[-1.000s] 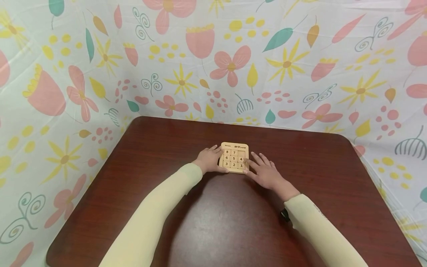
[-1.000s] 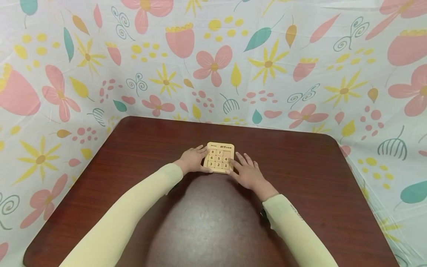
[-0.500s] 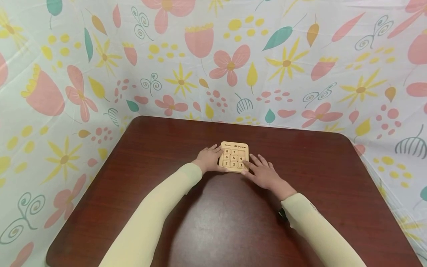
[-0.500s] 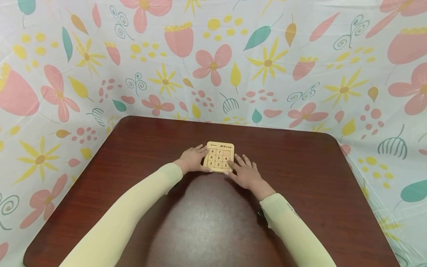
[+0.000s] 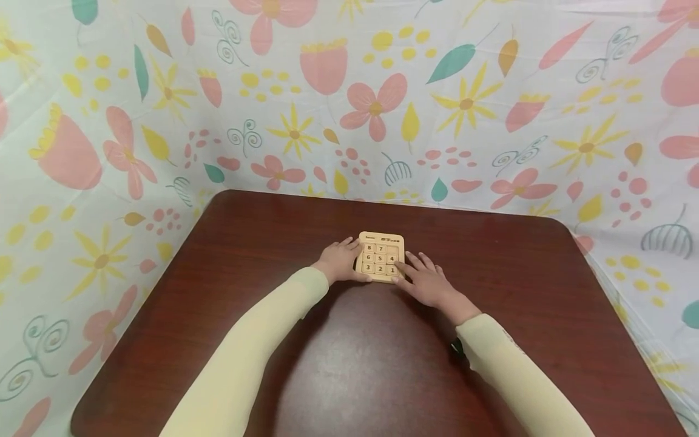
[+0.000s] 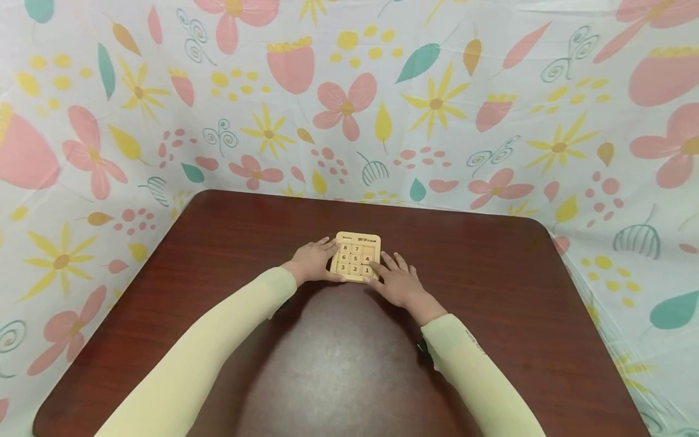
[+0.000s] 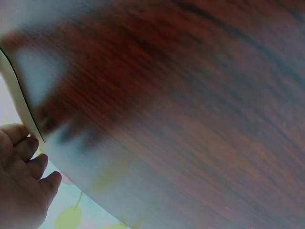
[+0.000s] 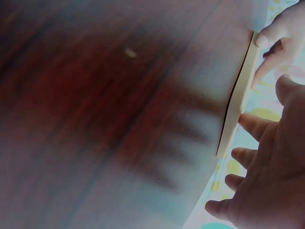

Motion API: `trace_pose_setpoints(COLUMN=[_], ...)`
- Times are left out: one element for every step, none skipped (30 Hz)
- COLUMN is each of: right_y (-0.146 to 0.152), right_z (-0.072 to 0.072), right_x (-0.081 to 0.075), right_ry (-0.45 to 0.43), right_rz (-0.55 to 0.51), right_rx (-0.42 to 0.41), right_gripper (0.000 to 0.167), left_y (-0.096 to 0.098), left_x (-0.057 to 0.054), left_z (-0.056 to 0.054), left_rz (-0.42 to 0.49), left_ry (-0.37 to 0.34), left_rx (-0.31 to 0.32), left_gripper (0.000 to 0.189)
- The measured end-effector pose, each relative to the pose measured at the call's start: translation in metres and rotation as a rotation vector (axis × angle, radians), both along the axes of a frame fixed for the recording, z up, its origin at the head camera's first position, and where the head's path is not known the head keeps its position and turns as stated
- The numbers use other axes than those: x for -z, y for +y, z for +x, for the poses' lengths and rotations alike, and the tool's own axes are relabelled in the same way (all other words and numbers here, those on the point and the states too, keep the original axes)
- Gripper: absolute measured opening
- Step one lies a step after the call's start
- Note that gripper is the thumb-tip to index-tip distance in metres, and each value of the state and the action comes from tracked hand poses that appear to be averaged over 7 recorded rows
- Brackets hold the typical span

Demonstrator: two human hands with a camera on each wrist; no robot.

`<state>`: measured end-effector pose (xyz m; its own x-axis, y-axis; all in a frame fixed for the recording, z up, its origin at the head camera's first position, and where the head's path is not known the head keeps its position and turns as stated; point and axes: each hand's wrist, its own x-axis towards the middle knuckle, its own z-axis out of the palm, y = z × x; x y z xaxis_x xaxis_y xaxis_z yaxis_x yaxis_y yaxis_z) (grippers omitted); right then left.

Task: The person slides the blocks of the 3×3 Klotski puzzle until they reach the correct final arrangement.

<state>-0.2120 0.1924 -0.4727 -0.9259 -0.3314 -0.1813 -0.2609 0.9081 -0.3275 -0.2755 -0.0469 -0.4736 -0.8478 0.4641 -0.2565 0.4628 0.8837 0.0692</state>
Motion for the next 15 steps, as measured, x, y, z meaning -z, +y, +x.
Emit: trace_pose_setpoints(right_y=[-0.0007,-0.0013,-0.0015,-0.0015,-0.0015,-0.0012,-0.0011,-0.0014,-0.0018,-0.0024,-0.0029,-0.0034,-0.0039,-0.0042,-0.0044], right_z=[-0.0004,-0.0007,-0.0010,-0.0013,-0.0014,-0.0016,-0.0018,-0.0019,-0.0020,-0.0022,-0.0026,-0.0031,-0.0036,-0.0043,-0.0051], right_x=[-0.0004,-0.0010,-0.0014,-0.0018,-0.0022,-0.0026,-0.0030,-0.0035,-0.0039,-0.0043,-0.0045,-0.0047,-0.0046,-0.0043,-0.0039], right_ry=[0.000,-0.002,-0.003,-0.005,-0.007,-0.008,-0.011,-0.013,-0.018,-0.021,-0.024,-0.027,-0.030,-0.031,-0.034], right_rz=[0.001,-0.001,0.000,0.002,0.001,0.004,0.002,-0.001,-0.005,-0.008,-0.010,-0.009,-0.008,-0.004,0.000], right_rx=[-0.001,0.000,0.002,0.005,0.011,0.014,0.017,0.019,0.022,0.022,0.023,0.023,0.026,0.028,0.032], right_gripper=[0.063,0.063,0.063,0.063,0.063,0.063,0.063,0.063,0.063,0.063,0.063,0.063,0.063,0.062,0.062], left_y=[-0.0004,-0.0007,-0.0008,-0.0009,-0.0008,-0.0007,-0.0006,-0.0006,-0.0006,-0.0007,-0.0008,-0.0010,-0.0009,-0.0009,-0.0009], left_x=[0.0000,-0.0001,-0.0002,-0.0003,-0.0003,-0.0003,-0.0006,-0.0010,-0.0012,-0.0011,-0.0010,-0.0010,-0.0007,-0.0002,0.0005], left_z=[0.0001,0.0002,0.0001,0.0001,0.0000,-0.0001,-0.0001,-0.0002,-0.0002,-0.0003,-0.0004,-0.0002,-0.0003,-0.0003,-0.0002], left_rz=[0.000,0.001,0.004,0.006,0.010,0.010,0.012,0.015,0.015,0.011,0.009,0.009,0.009,0.008,0.004], left_ry=[0.001,0.003,0.005,0.007,0.006,0.005,0.003,0.002,0.000,0.000,0.000,0.001,0.002,0.004,0.007], left_rx=[-0.002,-0.002,0.000,0.005,0.009,0.014,0.014,0.010,0.005,0.001,-0.003,-0.005,-0.005,-0.003,0.004], left_gripper=[0.100,0.100,0.099,0.099,0.099,0.099,0.099,0.099,0.099,0.099,0.099,0.099,0.099,0.099,0.099])
